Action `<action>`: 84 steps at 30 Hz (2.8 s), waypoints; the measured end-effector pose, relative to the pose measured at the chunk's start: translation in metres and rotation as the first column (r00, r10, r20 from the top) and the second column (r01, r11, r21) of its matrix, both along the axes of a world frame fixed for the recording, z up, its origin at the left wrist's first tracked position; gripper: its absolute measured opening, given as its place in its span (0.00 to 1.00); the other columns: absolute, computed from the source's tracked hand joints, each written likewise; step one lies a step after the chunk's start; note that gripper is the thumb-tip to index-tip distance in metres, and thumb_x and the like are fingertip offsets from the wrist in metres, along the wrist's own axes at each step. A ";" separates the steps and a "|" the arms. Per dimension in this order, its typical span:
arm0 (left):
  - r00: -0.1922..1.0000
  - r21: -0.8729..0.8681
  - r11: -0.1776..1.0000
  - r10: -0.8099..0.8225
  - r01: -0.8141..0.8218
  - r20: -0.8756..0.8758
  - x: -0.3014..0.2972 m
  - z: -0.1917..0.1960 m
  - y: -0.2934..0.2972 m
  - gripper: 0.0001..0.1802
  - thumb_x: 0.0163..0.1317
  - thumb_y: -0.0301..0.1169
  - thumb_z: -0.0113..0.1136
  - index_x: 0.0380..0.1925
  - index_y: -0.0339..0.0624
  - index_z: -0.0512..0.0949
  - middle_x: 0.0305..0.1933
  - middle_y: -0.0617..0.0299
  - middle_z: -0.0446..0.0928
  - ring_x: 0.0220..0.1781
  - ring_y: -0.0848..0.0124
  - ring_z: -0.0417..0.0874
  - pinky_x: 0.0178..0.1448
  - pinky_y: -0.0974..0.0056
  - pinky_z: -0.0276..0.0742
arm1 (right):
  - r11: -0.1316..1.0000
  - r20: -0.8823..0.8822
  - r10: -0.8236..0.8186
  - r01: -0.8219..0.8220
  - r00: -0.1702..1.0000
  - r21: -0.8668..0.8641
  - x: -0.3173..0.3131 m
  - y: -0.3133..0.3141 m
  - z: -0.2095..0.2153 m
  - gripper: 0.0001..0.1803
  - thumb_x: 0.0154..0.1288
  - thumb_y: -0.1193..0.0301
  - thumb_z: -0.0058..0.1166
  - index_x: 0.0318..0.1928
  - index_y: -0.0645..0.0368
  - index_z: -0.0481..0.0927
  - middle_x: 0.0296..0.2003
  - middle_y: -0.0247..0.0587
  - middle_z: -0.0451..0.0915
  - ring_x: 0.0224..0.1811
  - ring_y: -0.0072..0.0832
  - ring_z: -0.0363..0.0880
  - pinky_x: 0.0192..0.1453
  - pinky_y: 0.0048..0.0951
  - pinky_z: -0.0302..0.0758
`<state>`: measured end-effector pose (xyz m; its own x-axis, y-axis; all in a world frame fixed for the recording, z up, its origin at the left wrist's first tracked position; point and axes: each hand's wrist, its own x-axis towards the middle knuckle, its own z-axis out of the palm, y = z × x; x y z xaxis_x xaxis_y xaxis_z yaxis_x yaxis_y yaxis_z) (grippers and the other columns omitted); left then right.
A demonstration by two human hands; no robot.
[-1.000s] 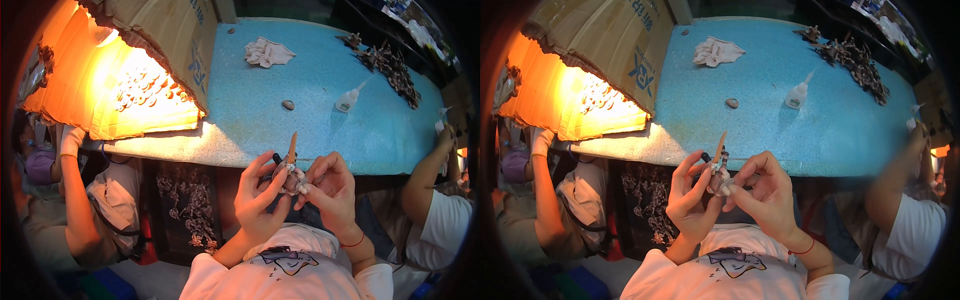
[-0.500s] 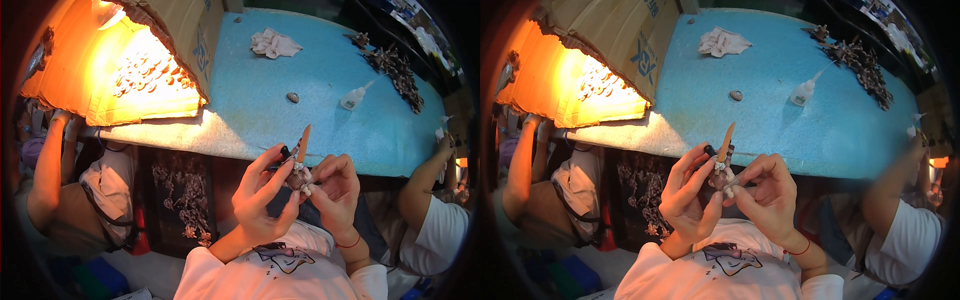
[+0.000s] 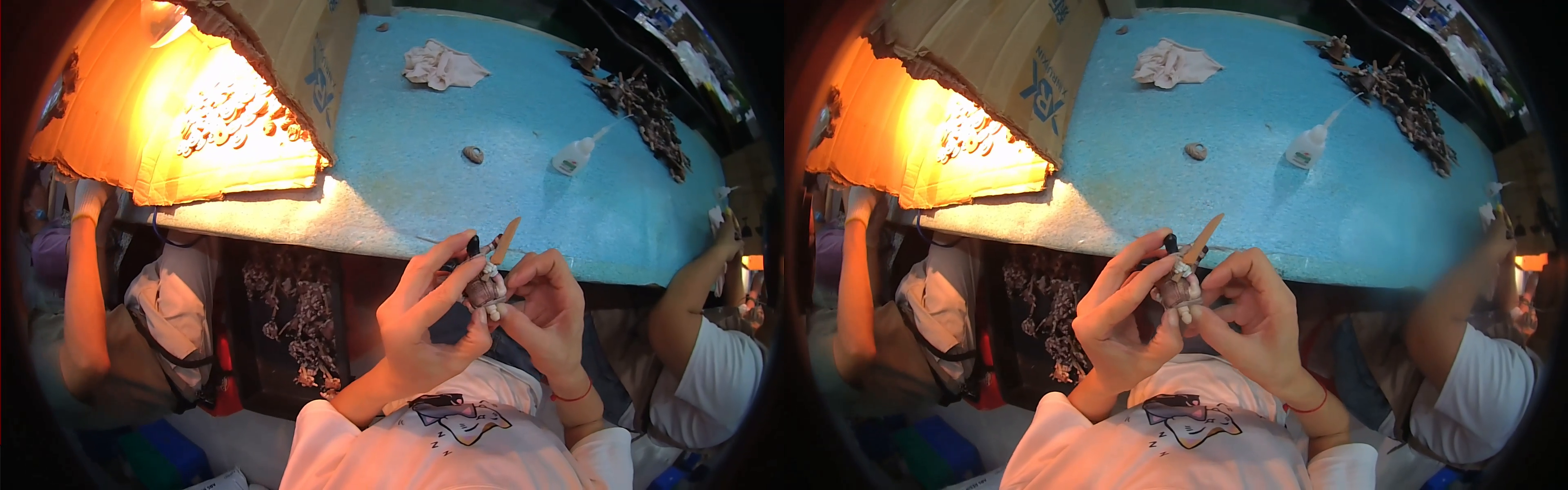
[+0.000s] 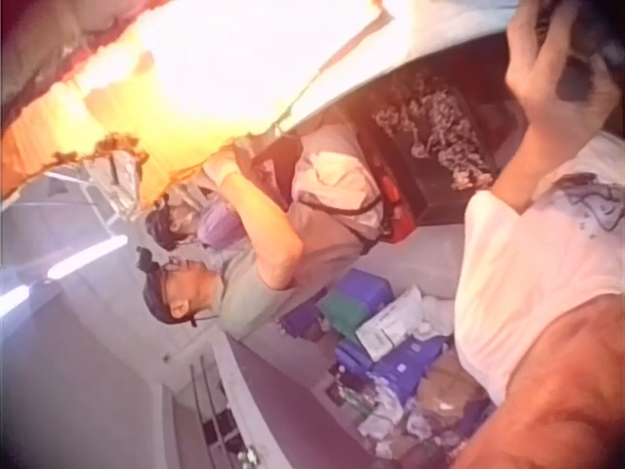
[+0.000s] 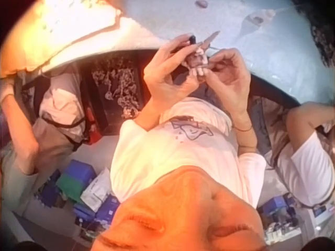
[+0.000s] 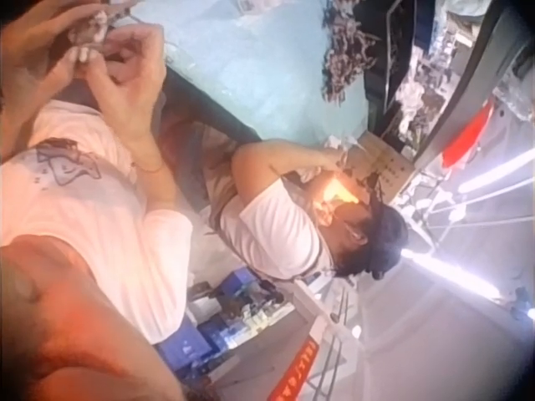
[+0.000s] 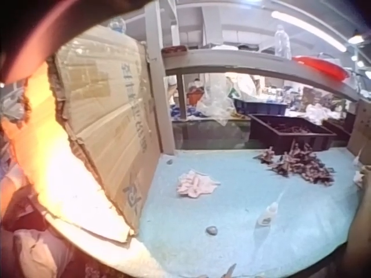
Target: The person assembles small plastic toy components by hand at a factory workbench, applying glue from a glue dispenser to join the parts.
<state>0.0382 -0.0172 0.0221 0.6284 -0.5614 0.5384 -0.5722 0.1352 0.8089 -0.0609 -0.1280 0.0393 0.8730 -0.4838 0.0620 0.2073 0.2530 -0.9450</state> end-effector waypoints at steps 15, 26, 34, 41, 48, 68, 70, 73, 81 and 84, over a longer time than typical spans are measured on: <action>0.974 0.107 0.974 -0.210 0.201 0.085 0.001 0.019 0.000 0.34 0.33 0.17 0.60 0.49 0.27 0.70 0.51 0.43 0.73 0.42 0.55 0.76 0.44 0.62 0.76 | 0.879 -0.136 0.049 -0.107 0.989 -0.464 -0.014 -0.033 0.025 0.30 0.44 0.80 0.60 0.53 0.60 0.70 0.60 0.52 0.59 0.55 0.33 0.69 0.50 0.28 0.73; 0.955 0.188 0.951 -0.270 0.245 0.124 -0.003 0.019 -0.002 0.38 0.34 0.18 0.60 0.53 0.28 0.67 0.53 0.45 0.71 0.41 0.55 0.74 0.42 0.60 0.75 | 0.838 -0.247 0.196 -0.292 0.949 -0.461 -0.009 -0.041 0.027 0.31 0.44 0.83 0.56 0.54 0.63 0.67 0.50 0.48 0.72 0.46 0.30 0.77 0.53 0.33 0.76; 0.953 0.233 0.945 -0.267 0.229 0.146 -0.003 0.020 -0.001 0.38 0.33 0.18 0.60 0.53 0.28 0.67 0.51 0.44 0.72 0.39 0.55 0.74 0.41 0.60 0.75 | 0.872 -0.239 0.168 -0.257 0.956 -0.416 -0.007 -0.037 0.020 0.33 0.43 0.82 0.56 0.55 0.62 0.65 0.44 0.46 0.76 0.44 0.29 0.78 0.53 0.34 0.75; 0.954 0.222 0.953 -0.246 0.206 0.171 -0.002 0.019 -0.005 0.38 0.33 0.18 0.60 0.53 0.29 0.67 0.51 0.44 0.72 0.38 0.56 0.74 0.41 0.61 0.75 | 0.911 -0.215 0.170 -0.236 0.962 -0.337 -0.005 -0.039 0.015 0.34 0.43 0.82 0.57 0.55 0.62 0.64 0.46 0.46 0.75 0.42 0.25 0.77 0.51 0.31 0.77; 0.914 0.289 0.885 -0.401 0.366 0.070 0.011 0.031 -0.001 0.37 0.37 0.18 0.60 0.54 0.31 0.66 0.54 0.45 0.71 0.44 0.53 0.75 0.45 0.59 0.74 | 0.935 -0.179 0.189 -0.233 0.965 -0.267 -0.009 -0.042 0.018 0.36 0.42 0.82 0.58 0.57 0.62 0.63 0.50 0.46 0.73 0.43 0.24 0.77 0.51 0.31 0.77; 0.940 0.245 0.923 -0.327 0.295 0.098 -0.004 0.037 -0.017 0.39 0.30 0.15 0.56 0.53 0.24 0.66 0.45 0.45 0.76 0.43 0.57 0.77 0.48 0.62 0.72 | 0.851 -0.133 0.188 -0.229 0.973 -0.472 -0.018 -0.055 0.023 0.35 0.45 0.81 0.56 0.59 0.61 0.65 0.49 0.45 0.74 0.42 0.29 0.77 0.49 0.29 0.75; 0.944 0.246 0.931 -0.305 0.268 0.127 -0.006 0.038 -0.018 0.40 0.30 0.15 0.56 0.54 0.24 0.65 0.46 0.44 0.75 0.43 0.58 0.77 0.47 0.63 0.73 | 0.864 -0.148 0.198 -0.244 0.969 -0.439 -0.017 -0.055 0.027 0.35 0.44 0.81 0.55 0.59 0.61 0.65 0.48 0.45 0.74 0.41 0.29 0.77 0.50 0.28 0.75; 0.949 0.279 0.926 -0.294 0.253 0.116 -0.008 0.039 -0.017 0.41 0.31 0.14 0.56 0.55 0.24 0.64 0.48 0.43 0.74 0.46 0.59 0.77 0.49 0.63 0.74 | 0.890 -0.168 0.221 -0.269 0.961 -0.368 -0.015 -0.055 0.029 0.35 0.44 0.82 0.54 0.58 0.61 0.65 0.48 0.44 0.74 0.40 0.28 0.77 0.51 0.29 0.74; 0.958 0.118 0.957 -0.248 0.266 -0.143 -0.008 0.021 -0.016 0.42 0.39 0.14 0.58 0.60 0.26 0.56 0.54 0.43 0.70 0.50 0.64 0.76 0.49 0.67 0.75 | 0.989 0.006 0.137 -0.136 0.991 -0.056 -0.021 -0.052 0.018 0.44 0.47 0.82 0.60 0.65 0.58 0.53 0.64 0.43 0.56 0.59 0.34 0.66 0.59 0.35 0.69; 0.961 0.062 0.965 -0.247 0.256 -0.126 -0.007 0.022 -0.013 0.45 0.40 0.13 0.56 0.62 0.26 0.49 0.57 0.39 0.66 0.52 0.64 0.76 0.51 0.66 0.75 | 0.995 0.049 0.044 -0.040 0.998 -0.087 -0.031 -0.051 0.016 0.47 0.47 0.82 0.60 0.66 0.58 0.49 0.66 0.44 0.52 0.62 0.36 0.63 0.62 0.37 0.65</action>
<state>0.0312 -0.0306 0.0441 0.5175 -0.7462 0.4188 -0.4294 0.1969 0.8814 -0.0919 -0.1790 0.0552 0.8871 -0.4376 0.1469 0.2468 0.1807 -0.9521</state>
